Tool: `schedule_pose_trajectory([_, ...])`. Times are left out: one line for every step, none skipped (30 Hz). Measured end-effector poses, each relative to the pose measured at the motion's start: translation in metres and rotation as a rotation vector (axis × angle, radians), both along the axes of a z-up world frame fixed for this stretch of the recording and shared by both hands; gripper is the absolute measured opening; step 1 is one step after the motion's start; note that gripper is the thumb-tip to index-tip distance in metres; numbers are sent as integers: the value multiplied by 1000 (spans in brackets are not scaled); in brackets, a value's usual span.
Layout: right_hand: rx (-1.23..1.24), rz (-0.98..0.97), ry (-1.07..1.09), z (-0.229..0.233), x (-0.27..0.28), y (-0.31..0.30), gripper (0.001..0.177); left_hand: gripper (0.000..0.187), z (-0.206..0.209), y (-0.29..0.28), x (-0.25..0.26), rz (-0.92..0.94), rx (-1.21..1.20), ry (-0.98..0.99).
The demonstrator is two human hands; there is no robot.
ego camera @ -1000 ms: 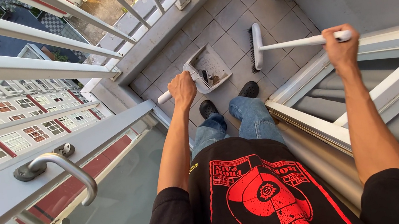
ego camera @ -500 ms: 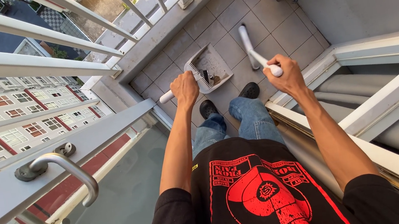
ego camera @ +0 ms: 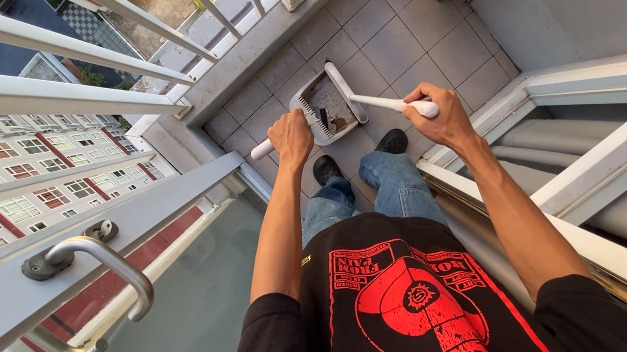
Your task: Sweeping a tiled balcony floor using a broom and a handheld dustpan.
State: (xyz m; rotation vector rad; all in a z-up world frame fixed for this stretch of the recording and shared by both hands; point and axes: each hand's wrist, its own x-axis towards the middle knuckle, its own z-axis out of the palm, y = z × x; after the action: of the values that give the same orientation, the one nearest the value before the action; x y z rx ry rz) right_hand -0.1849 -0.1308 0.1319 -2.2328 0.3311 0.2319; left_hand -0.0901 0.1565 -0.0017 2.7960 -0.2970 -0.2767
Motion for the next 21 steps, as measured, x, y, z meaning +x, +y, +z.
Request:
schedule_pose_trajectory([0, 0, -1, -2, 0, -3, 26, 9, -2, -1, -1, 0, 0, -1])
schedule_pose_trajectory([-2, -24, -7, -5, 1, -6, 25, 9, -4, -1, -1, -1, 9, 22])
schedule_pose_trajectory([-3, -47, -13, -8, 1, -9, 24, 9, -5, 0, -1, -2, 17, 44])
schedule_pose_trajectory([-1, -46, -10, -11, -2, -12, 24, 9, -4, 1, -2, -1, 19, 47])
schedule_pose_trajectory([15, -62, -42, -14, -5, -16, 23, 9, -2, 2, -3, 3, 15, 34])
schedule_pose_trajectory([27, -82, -77, -17, -6, -22, 23, 9, 0, 0, -2, 3, 7, 17])
schedule_pose_trajectory([26, -83, -78, -18, -8, -26, 23, 9, -1, 0, -2, 2, 7, 16])
schedule_pose_trajectory([39, -109, -83, -19, -10, -29, 22, 9, -2, 0, -2, 0, 19, 37])
schedule_pose_trajectory([52, -134, -89, -20, -11, -33, 23, 10, -2, 0, -2, -1, 31, 57])
schedule_pose_trajectory([53, -135, -87, -21, -15, -32, 23, 10, 0, 0, -2, -1, 33, 59])
schedule_pose_trajectory([47, -149, -87, -23, -19, -32, 22, 10, 3, 0, -3, 0, 28, 49])
schedule_pose_trajectory([40, -165, -88, -24, -23, -32, 23, 10, 5, -1, -3, 0, 23, 38])
schedule_pose_trajectory([40, -167, -88, -28, -27, -33, 23, 10, 3, -1, -5, -2, 23, 39])
schedule_pose_trajectory([21, -156, -131, -32, -31, -34, 22, 10, 0, -1, -4, 0, 26, 47])
schedule_pose_trajectory([2, -146, -174, -36, -35, -35, 22, 10, -2, -1, -4, 1, 29, 55])
schedule_pose_trajectory([4, -148, -172, -42, -38, -34, 22, 10, 0, -1, -5, -1, 31, 57])
schedule_pose_trajectory([-7, -129, -211, -47, -41, -34, 22, 10, 2, 0, -6, -2, 42, 58])
schedule_pose_trajectory([-22, -113, -251, -52, -45, -36, 21, 10, 5, -2, -5, -6, 50, 57])
schedule_pose_trajectory([-22, -118, -251, -61, -48, -38, 21, 10, 5, -2, -7, -12, 51, 57])
schedule_pose_trajectory([20, -137, -238, -69, -50, -39, 22, 10, 5, -2, -8, -11, 33, 50])
schedule_pose_trajectory([62, -156, -226, -77, -52, -40, 23, 11, 5, -1, -8, -10, 15, 43])
